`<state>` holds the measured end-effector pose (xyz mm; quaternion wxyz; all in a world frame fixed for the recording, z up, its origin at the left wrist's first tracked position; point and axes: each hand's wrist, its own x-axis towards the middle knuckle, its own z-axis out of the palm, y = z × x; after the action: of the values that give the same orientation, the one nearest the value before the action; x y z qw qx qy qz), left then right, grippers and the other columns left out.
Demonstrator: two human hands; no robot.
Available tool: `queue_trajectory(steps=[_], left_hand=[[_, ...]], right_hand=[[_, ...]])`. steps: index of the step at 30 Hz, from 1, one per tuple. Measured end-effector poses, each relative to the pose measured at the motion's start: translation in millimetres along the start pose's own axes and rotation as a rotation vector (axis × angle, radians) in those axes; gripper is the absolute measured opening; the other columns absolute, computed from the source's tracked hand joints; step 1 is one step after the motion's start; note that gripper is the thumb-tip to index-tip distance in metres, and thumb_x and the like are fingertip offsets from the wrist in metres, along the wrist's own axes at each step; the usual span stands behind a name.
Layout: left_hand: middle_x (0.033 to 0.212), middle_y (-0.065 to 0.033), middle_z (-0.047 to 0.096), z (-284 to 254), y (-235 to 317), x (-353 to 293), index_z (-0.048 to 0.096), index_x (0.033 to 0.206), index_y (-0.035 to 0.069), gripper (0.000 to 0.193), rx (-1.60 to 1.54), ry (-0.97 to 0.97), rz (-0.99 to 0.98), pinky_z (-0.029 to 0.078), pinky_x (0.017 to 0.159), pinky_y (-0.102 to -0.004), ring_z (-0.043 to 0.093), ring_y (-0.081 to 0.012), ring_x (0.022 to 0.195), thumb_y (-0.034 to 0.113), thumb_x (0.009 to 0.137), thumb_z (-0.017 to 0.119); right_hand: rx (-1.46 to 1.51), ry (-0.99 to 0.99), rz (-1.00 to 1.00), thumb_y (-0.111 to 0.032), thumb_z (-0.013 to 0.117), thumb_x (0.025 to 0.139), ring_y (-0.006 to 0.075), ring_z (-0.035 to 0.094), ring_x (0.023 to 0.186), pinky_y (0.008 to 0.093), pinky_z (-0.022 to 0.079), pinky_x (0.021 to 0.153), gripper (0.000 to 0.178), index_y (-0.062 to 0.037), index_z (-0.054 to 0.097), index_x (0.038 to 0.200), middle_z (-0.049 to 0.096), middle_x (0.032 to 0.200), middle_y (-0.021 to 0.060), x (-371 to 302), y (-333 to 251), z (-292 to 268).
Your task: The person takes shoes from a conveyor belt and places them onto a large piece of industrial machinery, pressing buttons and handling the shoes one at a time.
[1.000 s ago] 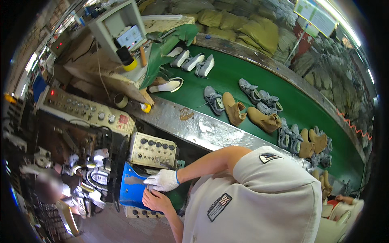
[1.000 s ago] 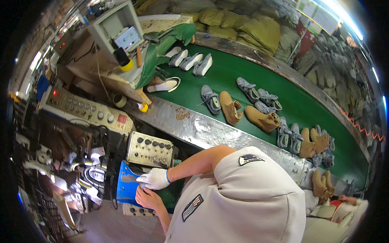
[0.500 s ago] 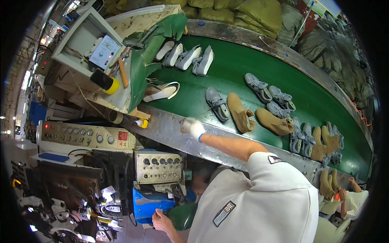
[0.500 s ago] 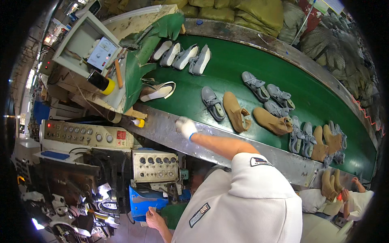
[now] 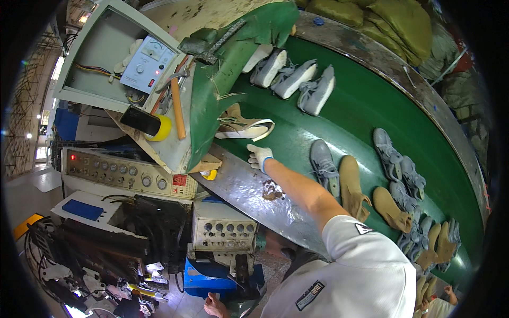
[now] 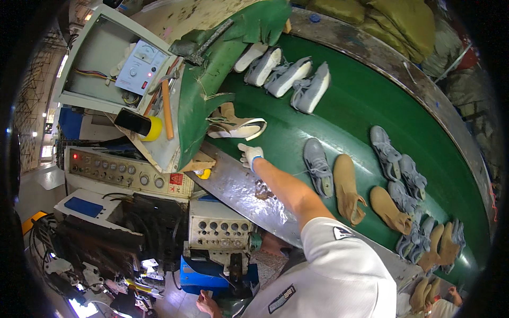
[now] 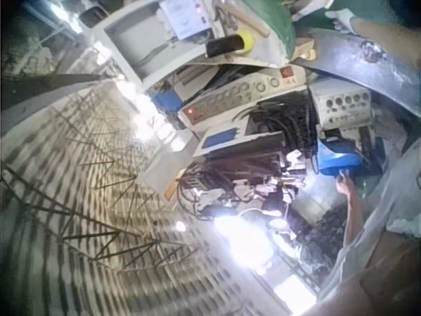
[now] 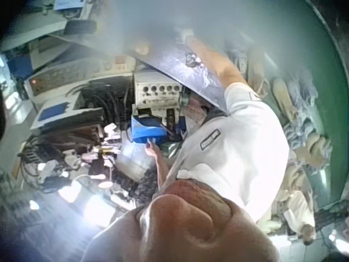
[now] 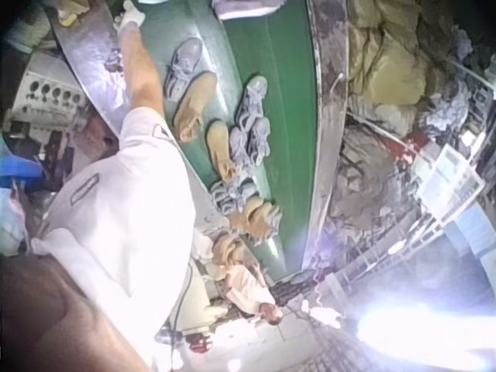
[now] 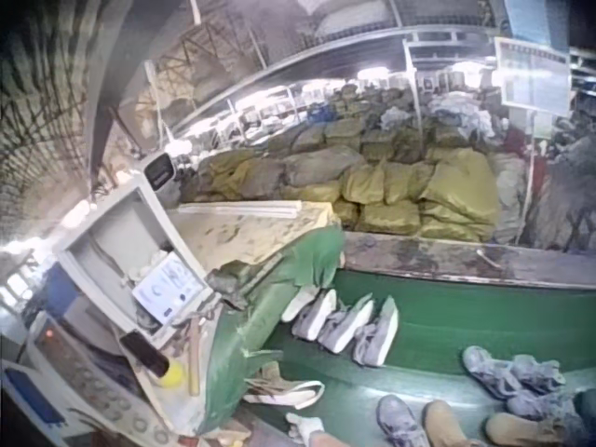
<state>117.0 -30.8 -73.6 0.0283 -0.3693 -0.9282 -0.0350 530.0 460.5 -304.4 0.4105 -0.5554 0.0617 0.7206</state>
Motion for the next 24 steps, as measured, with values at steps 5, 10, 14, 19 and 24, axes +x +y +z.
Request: queue_trajectory(steps=[5,10,14,19,24], left_hand=[[0.07,-0.0143,0.072,-20.2,39.1,2.2,0.081,0.087,0.008,0.057,0.071,-0.006,0.016,0.047,0.064,-0.0489,0.063,-0.0354,0.06,0.056,0.098,0.052],[0.079,-0.0135,0.076,-24.6,62.6,-4.8,0.083,0.095,0.01,0.053,0.07,-0.065,-0.036,0.051,0.066,-0.0465,0.068,-0.0316,0.066,0.053,0.099,0.052],[0.08,-0.0119,0.076,-30.4,66.3,-6.8,0.082,0.096,0.009,0.052,0.109,-0.122,-0.07,0.052,0.066,-0.0452,0.07,-0.031,0.067,0.051,0.1,0.051],[0.081,-0.0108,0.077,-45.0,78.1,-8.0,0.082,0.094,0.008,0.053,-0.01,-0.136,-0.07,0.054,0.067,-0.0434,0.07,-0.0309,0.067,0.05,0.101,0.051],[0.069,-0.0226,0.069,-48.0,78.1,-1.2,0.079,0.086,0.003,0.058,-0.069,-0.087,-0.078,0.049,0.064,-0.0505,0.065,-0.04,0.064,0.053,0.099,0.054]], right_hand=[[0.236,0.134,0.057,-0.037,0.068,0.092,0.0348,0.06,0.096,0.0583,0.051,0.092,0.048,-0.0108,0.057,0.13,0.058,0.117,0.0113,91.0,-24.6,85.5],[-1.165,0.334,-0.147,-0.043,0.041,0.104,0.019,0.056,0.127,0.0388,0.048,0.103,0.048,-0.0209,0.053,0.145,0.055,0.145,0.0012,145.6,-48.6,124.8],[-1.159,0.378,-0.115,-0.043,0.046,0.101,0.0191,0.058,0.124,0.0377,0.049,0.101,0.047,-0.0204,0.055,0.142,0.058,0.143,0.0013,159.8,-37.2,133.5],[0.01,0.368,-0.153,-0.04,0.063,0.093,0.0245,0.063,0.11,0.0424,0.051,0.093,0.045,-0.0163,0.061,0.132,0.065,0.128,0.0047,171.7,-7.6,109.5],[0.139,0.306,-0.248,-0.044,0.076,0.084,0.0309,0.066,0.104,0.0448,0.053,0.088,0.054,-0.0089,0.066,0.124,0.069,0.12,0.0125,181.7,-8.7,47.3]])
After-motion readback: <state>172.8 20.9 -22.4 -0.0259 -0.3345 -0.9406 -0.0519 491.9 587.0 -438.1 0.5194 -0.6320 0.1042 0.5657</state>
